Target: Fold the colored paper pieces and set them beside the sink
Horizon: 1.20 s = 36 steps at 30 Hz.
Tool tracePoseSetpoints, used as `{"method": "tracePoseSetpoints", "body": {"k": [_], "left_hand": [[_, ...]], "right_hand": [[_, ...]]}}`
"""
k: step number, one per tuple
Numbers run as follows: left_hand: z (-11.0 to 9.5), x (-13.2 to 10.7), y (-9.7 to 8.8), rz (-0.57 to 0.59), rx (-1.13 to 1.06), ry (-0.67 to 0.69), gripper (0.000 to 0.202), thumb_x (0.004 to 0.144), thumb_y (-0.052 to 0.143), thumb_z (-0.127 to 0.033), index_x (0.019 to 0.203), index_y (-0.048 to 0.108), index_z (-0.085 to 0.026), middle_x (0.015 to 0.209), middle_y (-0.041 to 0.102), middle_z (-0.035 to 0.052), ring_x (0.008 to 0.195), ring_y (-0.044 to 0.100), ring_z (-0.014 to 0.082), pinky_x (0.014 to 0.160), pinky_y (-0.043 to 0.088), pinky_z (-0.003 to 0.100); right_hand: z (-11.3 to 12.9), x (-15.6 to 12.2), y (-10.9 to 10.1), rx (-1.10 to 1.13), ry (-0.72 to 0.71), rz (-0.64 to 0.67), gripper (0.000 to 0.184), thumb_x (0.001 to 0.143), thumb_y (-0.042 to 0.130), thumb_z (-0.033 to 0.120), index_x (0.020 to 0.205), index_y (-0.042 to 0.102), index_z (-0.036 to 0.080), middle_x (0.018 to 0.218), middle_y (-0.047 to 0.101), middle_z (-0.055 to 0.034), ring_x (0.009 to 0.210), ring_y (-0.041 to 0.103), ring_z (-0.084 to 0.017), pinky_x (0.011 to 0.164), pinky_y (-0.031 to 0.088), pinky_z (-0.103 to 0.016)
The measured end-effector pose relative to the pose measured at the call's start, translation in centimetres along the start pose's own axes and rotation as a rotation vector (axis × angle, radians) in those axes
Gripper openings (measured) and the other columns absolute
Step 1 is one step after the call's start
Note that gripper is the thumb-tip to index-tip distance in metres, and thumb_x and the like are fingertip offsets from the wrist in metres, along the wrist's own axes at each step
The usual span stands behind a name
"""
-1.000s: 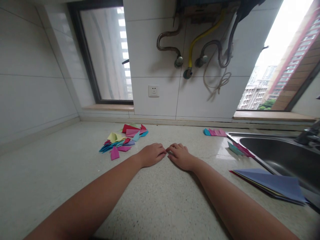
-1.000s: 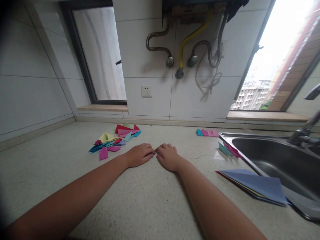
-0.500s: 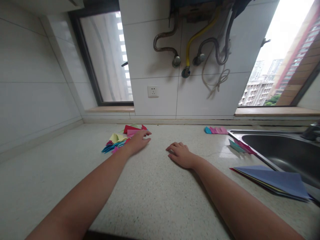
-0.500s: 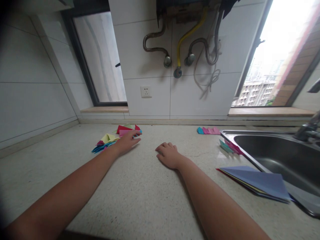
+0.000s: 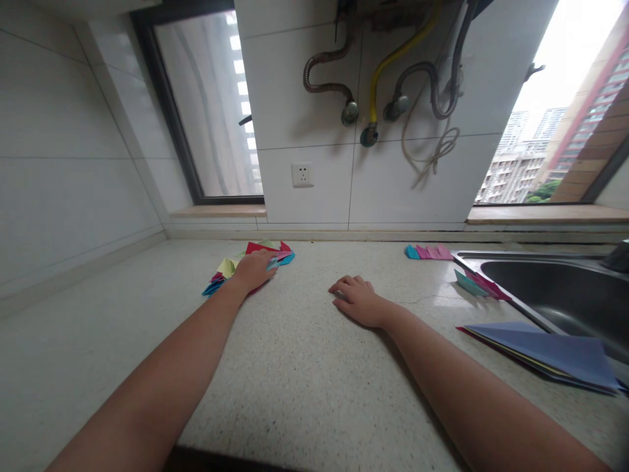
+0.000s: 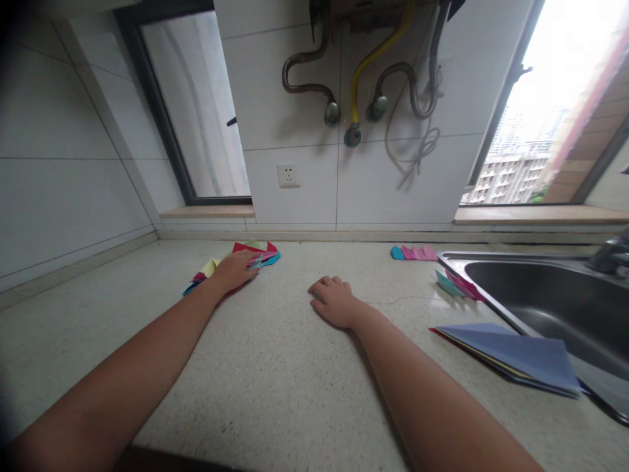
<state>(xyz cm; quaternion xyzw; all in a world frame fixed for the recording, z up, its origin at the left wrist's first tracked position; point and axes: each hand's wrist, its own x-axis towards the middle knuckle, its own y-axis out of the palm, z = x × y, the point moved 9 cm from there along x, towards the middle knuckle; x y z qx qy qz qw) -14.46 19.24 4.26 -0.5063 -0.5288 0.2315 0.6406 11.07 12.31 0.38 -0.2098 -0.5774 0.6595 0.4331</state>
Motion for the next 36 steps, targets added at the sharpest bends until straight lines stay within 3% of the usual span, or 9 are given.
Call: {"method": "tracePoseSetpoints", "body": {"k": [7, 14, 36], "left_hand": [[0.5, -0.1, 0.9, 0.073, 0.074, -0.052, 0.049, 0.087, 0.054, -0.043, 0.131, 0.054, -0.024, 0.135, 0.056, 0.0104, 0.118, 0.053, 0.0287, 0.093, 0.041, 0.037], [1.7, -0.2, 1.6, 0.095, 0.118, -0.161, 0.045, 0.086, 0.054, -0.046, 0.125, 0.059, -0.025, 0.129, 0.062, 0.011, 0.112, 0.057, 0.0315, 0.089, 0.04, 0.039], [-0.9, 1.3, 1.4, -0.01, -0.12, -0.054, 0.024, 0.078, 0.059, -0.032, 0.097, 0.07, -0.022, 0.105, 0.069, 0.0073, 0.093, 0.062, 0.023, 0.079, 0.045, 0.031]], "right_hand": [[0.0, 0.0, 0.0, -0.009, -0.006, 0.0, 0.034, 0.091, 0.048, 0.039, 0.12, 0.06, 0.025, 0.123, 0.055, -0.0123, 0.112, 0.047, -0.031, 0.092, 0.034, -0.048], [-0.3, 0.1, 0.3, -0.001, 0.001, -0.003, 0.034, 0.091, 0.048, 0.04, 0.12, 0.06, 0.026, 0.124, 0.054, -0.0117, 0.111, 0.046, -0.032, 0.091, 0.034, -0.049], [-0.2, -0.1, 0.1, 0.003, 0.012, 0.009, 0.034, 0.091, 0.048, 0.04, 0.12, 0.06, 0.026, 0.123, 0.055, -0.0111, 0.11, 0.046, -0.03, 0.091, 0.033, -0.047]]}}
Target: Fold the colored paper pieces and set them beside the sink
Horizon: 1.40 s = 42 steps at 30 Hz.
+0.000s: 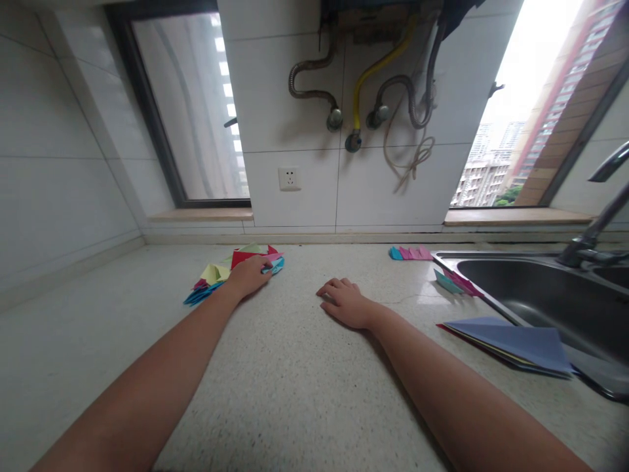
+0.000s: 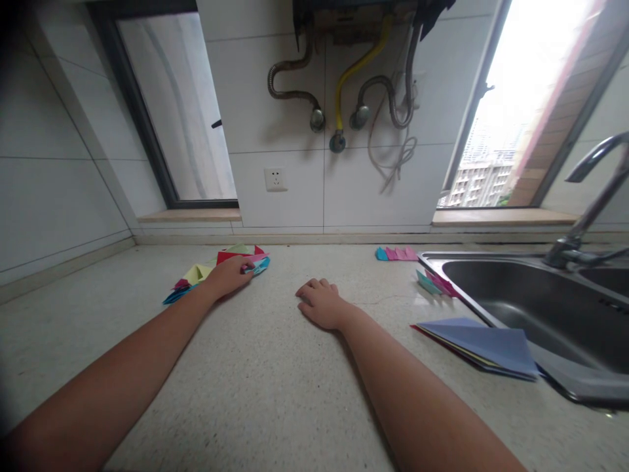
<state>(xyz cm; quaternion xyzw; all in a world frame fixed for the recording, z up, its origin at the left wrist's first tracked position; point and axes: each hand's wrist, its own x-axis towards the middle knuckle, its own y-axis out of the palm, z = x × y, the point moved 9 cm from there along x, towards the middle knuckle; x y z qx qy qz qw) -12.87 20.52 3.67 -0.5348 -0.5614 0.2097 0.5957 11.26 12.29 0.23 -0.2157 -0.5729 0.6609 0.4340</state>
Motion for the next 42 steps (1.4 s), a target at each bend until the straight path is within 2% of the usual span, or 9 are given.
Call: {"method": "tracePoseSetpoints", "body": {"k": [4, 8, 14, 17, 21, 26, 30, 34, 42], "left_hand": [[-0.9, 0.0, 0.1, 0.006, -0.104, 0.019, 0.024, 0.079, 0.061, -0.032, 0.098, 0.071, -0.022, 0.107, 0.069, 0.0069, 0.092, 0.062, 0.0217, 0.08, 0.046, 0.031], [-2.5, 0.3, 0.0, 0.01, -0.245, 0.023, 0.027, 0.079, 0.062, -0.034, 0.101, 0.071, -0.021, 0.099, 0.07, 0.0065, 0.082, 0.062, 0.0191, 0.074, 0.046, 0.029], [-6.7, 0.1, -0.5, -0.033, -0.471, 0.12, 0.024, 0.081, 0.063, -0.034, 0.098, 0.071, -0.019, 0.097, 0.069, 0.0063, 0.083, 0.062, 0.018, 0.073, 0.047, 0.029], [-8.6, -0.6, 0.1, -0.029, -0.608, 0.119, 0.024, 0.082, 0.064, -0.034, 0.1, 0.07, -0.019, 0.099, 0.069, 0.0067, 0.083, 0.062, 0.0172, 0.075, 0.047, 0.029], [-10.3, -1.9, 1.6, 0.022, -0.815, 0.035, 0.028, 0.081, 0.065, -0.037, 0.102, 0.069, -0.017, 0.093, 0.069, 0.0071, 0.079, 0.062, 0.0166, 0.072, 0.046, 0.028], [-11.8, -3.1, 3.3, 0.127, -0.996, -0.069, 0.036, 0.08, 0.068, -0.043, 0.103, 0.067, -0.015, 0.078, 0.067, 0.0042, 0.067, 0.057, 0.0138, 0.063, 0.042, 0.025], [-13.0, -3.5, 3.7, 0.195, -1.058, -0.025, 0.037, 0.08, 0.068, -0.041, 0.106, 0.067, -0.016, 0.077, 0.066, 0.0029, 0.065, 0.055, 0.0122, 0.062, 0.04, 0.024], [-13.2, -3.6, 3.9, 0.212, -1.08, -0.019, 0.038, 0.079, 0.069, -0.041, 0.107, 0.066, -0.016, 0.079, 0.067, 0.0036, 0.068, 0.057, 0.0133, 0.065, 0.042, 0.025], [-13.4, -3.7, 4.5, 0.244, -1.11, -0.001, 0.04, 0.078, 0.07, -0.041, 0.108, 0.065, -0.016, 0.09, 0.069, 0.0076, 0.075, 0.062, 0.0157, 0.071, 0.048, 0.029]], "right_hand": [[0.0, 0.0, 0.0, -0.001, -0.001, -0.003, 0.034, 0.091, 0.049, 0.04, 0.12, 0.06, 0.026, 0.123, 0.055, -0.0115, 0.11, 0.045, -0.03, 0.09, 0.033, -0.045], [0.0, 0.1, 0.0, -0.002, -0.005, -0.005, 0.034, 0.091, 0.049, 0.039, 0.12, 0.06, 0.026, 0.123, 0.055, -0.012, 0.11, 0.045, -0.029, 0.091, 0.032, -0.045], [0.0, 0.0, -0.1, 0.01, -0.013, -0.028, 0.031, 0.09, 0.051, 0.038, 0.117, 0.061, 0.027, 0.12, 0.056, -0.0112, 0.11, 0.047, -0.03, 0.091, 0.033, -0.046], [-0.2, 0.0, -0.4, 0.056, -0.024, -0.083, 0.036, 0.087, 0.056, 0.035, 0.122, 0.057, 0.026, 0.123, 0.054, -0.0119, 0.111, 0.047, -0.029, 0.093, 0.034, -0.046], [-1.5, 0.3, -1.2, 0.24, 0.037, -0.209, 0.04, 0.085, 0.059, 0.031, 0.124, 0.054, 0.02, 0.121, 0.056, -0.0127, 0.107, 0.051, -0.025, 0.091, 0.037, -0.041], [-2.9, 0.7, -1.5, 0.586, 0.117, -0.275, 0.034, 0.091, 0.051, 0.034, 0.12, 0.052, 0.017, 0.109, 0.061, -0.0094, 0.086, 0.057, -0.017, 0.082, 0.043, -0.035], [-2.9, 0.8, -1.6, 0.761, 0.083, -0.283, 0.037, 0.091, 0.053, 0.038, 0.122, 0.05, 0.018, 0.108, 0.06, -0.0074, 0.094, 0.057, -0.017, 0.086, 0.044, -0.035], [-2.4, 0.9, -1.7, 0.807, 0.014, -0.284, 0.03, 0.09, 0.055, 0.038, 0.113, 0.056, 0.018, 0.103, 0.062, -0.0059, 0.096, 0.056, -0.018, 0.09, 0.043, -0.035], [-1.8, 0.7, -2.0, 0.799, -0.007, -0.285, 0.023, 0.089, 0.057, 0.036, 0.102, 0.062, 0.017, 0.097, 0.065, -0.0046, 0.087, 0.058, -0.016, 0.082, 0.044, -0.032]]}}
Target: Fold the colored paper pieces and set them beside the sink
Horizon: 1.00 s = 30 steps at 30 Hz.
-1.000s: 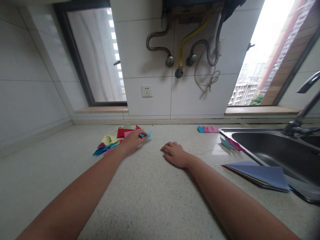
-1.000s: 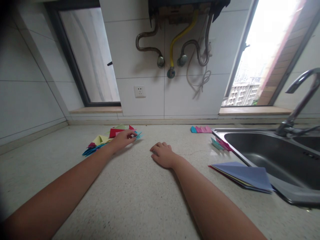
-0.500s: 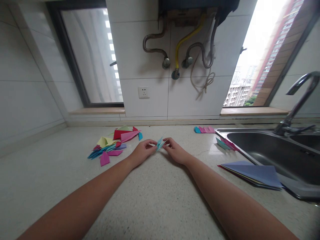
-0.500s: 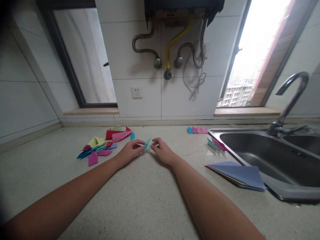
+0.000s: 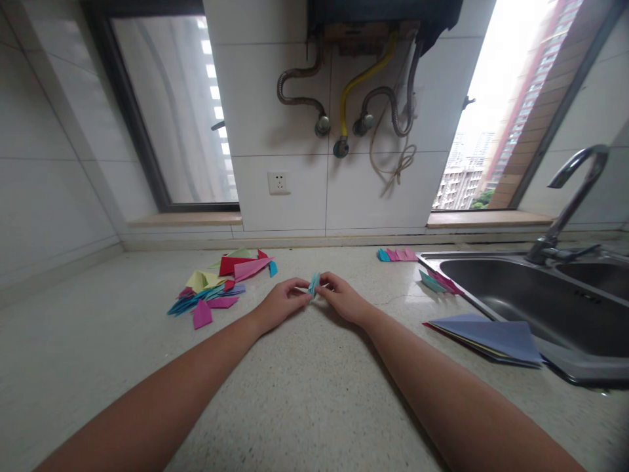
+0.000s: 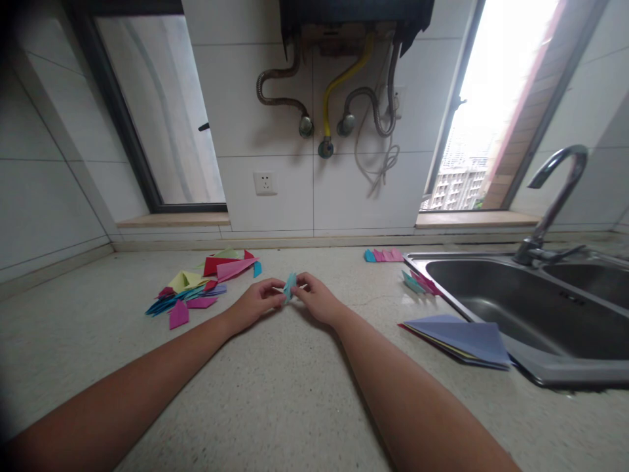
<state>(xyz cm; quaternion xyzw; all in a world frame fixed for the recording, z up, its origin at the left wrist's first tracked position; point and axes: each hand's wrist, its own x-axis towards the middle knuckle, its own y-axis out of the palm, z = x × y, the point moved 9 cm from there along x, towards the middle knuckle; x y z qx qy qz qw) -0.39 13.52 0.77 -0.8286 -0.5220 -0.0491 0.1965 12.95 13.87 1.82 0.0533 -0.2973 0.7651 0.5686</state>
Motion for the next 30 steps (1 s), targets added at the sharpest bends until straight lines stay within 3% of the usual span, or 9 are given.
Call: {"method": "tracePoseSetpoints", "body": {"k": [7, 21, 27, 30], "left_hand": [[-1.2, -0.1, -0.3, -0.048, 0.162, 0.067, 0.031, 0.079, 0.067, -0.041, 0.1, 0.07, -0.017, 0.093, 0.07, 0.0068, 0.076, 0.061, 0.0159, 0.068, 0.048, 0.027], [-3.4, -0.4, -1.7, -0.19, 0.372, 0.264, 0.015, 0.085, 0.061, -0.027, 0.094, 0.071, -0.02, 0.092, 0.062, 0.0056, 0.082, 0.057, 0.0156, 0.064, 0.045, 0.024], [-3.3, -0.4, -2.0, -0.212, 0.38, 0.269, 0.016, 0.084, 0.06, -0.024, 0.093, 0.073, -0.021, 0.092, 0.06, 0.0059, 0.082, 0.056, 0.0156, 0.067, 0.045, 0.025], [-3.2, -0.4, -2.3, -0.246, 0.378, 0.257, 0.016, 0.083, 0.061, -0.026, 0.092, 0.073, -0.021, 0.085, 0.061, 0.0048, 0.077, 0.055, 0.0151, 0.066, 0.045, 0.026]], "right_hand": [[-0.8, 0.0, 0.2, 0.007, 0.064, -0.01, 0.026, 0.084, 0.061, 0.041, 0.093, 0.059, 0.017, 0.086, 0.063, -0.0022, 0.073, 0.054, -0.014, 0.067, 0.042, -0.027], [0.5, -0.1, 0.1, -0.035, 0.05, -0.025, 0.024, 0.082, 0.064, 0.038, 0.094, 0.065, 0.017, 0.076, 0.063, -0.0018, 0.064, 0.052, -0.012, 0.061, 0.041, -0.025], [1.5, -0.1, -0.2, -0.084, -0.024, -0.106, 0.017, 0.082, 0.064, 0.034, 0.089, 0.067, 0.019, 0.075, 0.059, -0.0005, 0.067, 0.051, -0.013, 0.063, 0.042, -0.026], [1.1, 0.0, 0.1, -0.017, 0.018, -0.088, 0.019, 0.082, 0.063, 0.036, 0.09, 0.066, 0.019, 0.068, 0.055, 0.0016, 0.062, 0.05, -0.012, 0.059, 0.041, -0.025]]}}
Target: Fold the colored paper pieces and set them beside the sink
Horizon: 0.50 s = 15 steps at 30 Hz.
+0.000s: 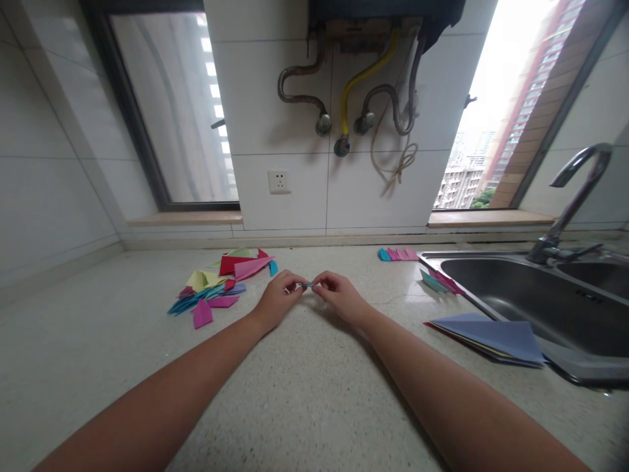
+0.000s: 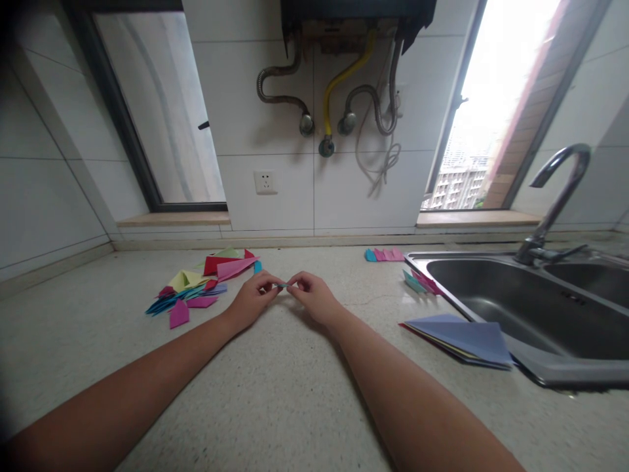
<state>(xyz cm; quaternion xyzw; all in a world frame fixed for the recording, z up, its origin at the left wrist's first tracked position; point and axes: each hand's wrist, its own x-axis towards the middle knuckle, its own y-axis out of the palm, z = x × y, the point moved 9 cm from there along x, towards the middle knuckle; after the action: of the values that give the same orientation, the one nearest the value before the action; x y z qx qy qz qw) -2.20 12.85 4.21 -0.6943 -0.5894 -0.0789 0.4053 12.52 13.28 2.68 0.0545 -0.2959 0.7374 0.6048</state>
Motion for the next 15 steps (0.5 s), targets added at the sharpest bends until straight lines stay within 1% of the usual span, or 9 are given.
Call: {"method": "tracePoseSetpoints", "body": {"k": [4, 7, 9, 11, 15], "left_hand": [[1.3, -0.2, 0.7, 0.044, -0.123, -0.126, 0.021, 0.082, 0.061, -0.031, 0.095, 0.072, -0.018, 0.08, 0.066, 0.0048, 0.067, 0.057, 0.0138, 0.059, 0.046, 0.025], [2.3, -0.4, 1.2, 0.065, -0.232, -0.216, 0.028, 0.082, 0.062, -0.037, 0.1, 0.072, -0.018, 0.08, 0.069, 0.0059, 0.067, 0.061, 0.0156, 0.055, 0.048, 0.025], [2.5, -0.4, 1.3, 0.069, -0.266, -0.228, 0.031, 0.082, 0.063, -0.04, 0.102, 0.072, -0.018, 0.084, 0.07, 0.0069, 0.073, 0.064, 0.0174, 0.056, 0.05, 0.025], [2.4, -0.4, 1.4, 0.074, -0.275, -0.214, 0.032, 0.081, 0.064, -0.041, 0.102, 0.073, -0.019, 0.086, 0.071, 0.0075, 0.076, 0.065, 0.0183, 0.057, 0.05, 0.025], [2.3, -0.4, 1.4, 0.075, -0.281, -0.198, 0.031, 0.082, 0.063, -0.04, 0.101, 0.073, -0.018, 0.088, 0.07, 0.0077, 0.079, 0.064, 0.0185, 0.057, 0.049, 0.025]], "right_hand": [[-0.7, 0.0, 0.7, 0.178, 0.06, 0.054, 0.02, 0.081, 0.064, 0.037, 0.09, 0.064, 0.018, 0.077, 0.064, -0.0016, 0.063, 0.056, -0.012, 0.062, 0.046, -0.027], [-0.9, 0.0, 0.6, 0.202, 0.069, 0.039, 0.021, 0.08, 0.065, 0.037, 0.088, 0.065, 0.017, 0.082, 0.068, -0.0037, 0.065, 0.06, -0.013, 0.065, 0.049, -0.029], [-0.9, 0.1, 0.3, 0.198, 0.06, 0.024, 0.021, 0.08, 0.066, 0.037, 0.088, 0.067, 0.017, 0.082, 0.069, -0.0043, 0.068, 0.062, -0.014, 0.068, 0.05, -0.03], [-0.9, 0.1, 0.0, 0.184, 0.05, 0.011, 0.021, 0.08, 0.066, 0.036, 0.088, 0.068, 0.017, 0.082, 0.069, -0.0044, 0.07, 0.063, -0.015, 0.071, 0.05, -0.031], [-0.7, 0.2, -0.2, 0.13, 0.037, 0.002, 0.02, 0.08, 0.065, 0.035, 0.089, 0.069, 0.018, 0.081, 0.069, -0.0042, 0.073, 0.062, -0.016, 0.072, 0.048, -0.031]]}}
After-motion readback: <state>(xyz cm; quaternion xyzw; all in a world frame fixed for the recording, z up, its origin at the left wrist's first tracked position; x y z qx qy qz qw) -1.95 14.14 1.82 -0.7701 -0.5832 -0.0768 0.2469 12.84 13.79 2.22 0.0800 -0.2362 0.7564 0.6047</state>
